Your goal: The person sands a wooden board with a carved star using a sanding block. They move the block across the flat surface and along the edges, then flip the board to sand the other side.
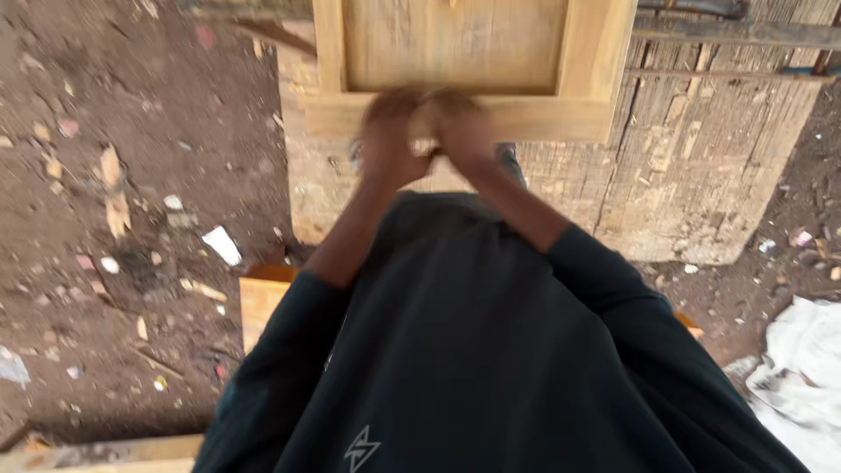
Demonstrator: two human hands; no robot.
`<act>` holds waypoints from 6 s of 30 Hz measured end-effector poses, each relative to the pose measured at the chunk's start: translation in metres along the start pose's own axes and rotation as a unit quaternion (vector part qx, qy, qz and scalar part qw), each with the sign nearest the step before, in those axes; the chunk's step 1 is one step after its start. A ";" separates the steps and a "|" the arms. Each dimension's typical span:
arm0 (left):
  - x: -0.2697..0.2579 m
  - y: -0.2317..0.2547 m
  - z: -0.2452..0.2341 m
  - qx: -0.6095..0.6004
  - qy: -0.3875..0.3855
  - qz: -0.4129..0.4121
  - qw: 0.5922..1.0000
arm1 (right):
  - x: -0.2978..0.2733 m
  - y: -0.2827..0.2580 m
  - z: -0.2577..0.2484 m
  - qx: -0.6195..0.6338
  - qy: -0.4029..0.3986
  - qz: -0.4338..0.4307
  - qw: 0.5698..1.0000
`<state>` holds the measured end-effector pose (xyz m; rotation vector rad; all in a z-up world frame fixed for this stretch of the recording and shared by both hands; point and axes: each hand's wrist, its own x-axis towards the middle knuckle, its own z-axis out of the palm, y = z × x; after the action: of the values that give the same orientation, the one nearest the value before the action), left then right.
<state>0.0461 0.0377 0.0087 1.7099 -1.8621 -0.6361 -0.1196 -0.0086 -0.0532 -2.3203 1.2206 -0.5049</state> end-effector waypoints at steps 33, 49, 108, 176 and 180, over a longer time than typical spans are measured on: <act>0.050 0.072 0.094 0.045 -0.100 0.126 0.986 | -0.041 0.076 -0.114 -0.139 0.057 -0.022 0.988; 0.009 -0.015 -0.013 -0.001 0.021 0.004 1.000 | 0.036 -0.026 -0.052 -0.035 -0.026 -0.105 0.993; 0.043 0.044 0.019 0.083 -0.122 0.068 0.987 | -0.010 0.027 -0.083 -0.178 -0.017 -0.076 0.981; -0.005 -0.055 0.003 0.239 0.050 -0.165 0.956 | 0.008 -0.006 -0.107 -0.095 0.129 0.004 0.987; 0.001 -0.058 -0.004 0.205 0.053 -0.143 0.967 | 0.007 -0.011 -0.107 -0.102 0.086 0.008 0.991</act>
<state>0.0921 0.0312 -0.0267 2.2591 -1.7739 -0.2627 -0.1637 -0.0334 0.0419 -2.4758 1.4291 -0.6127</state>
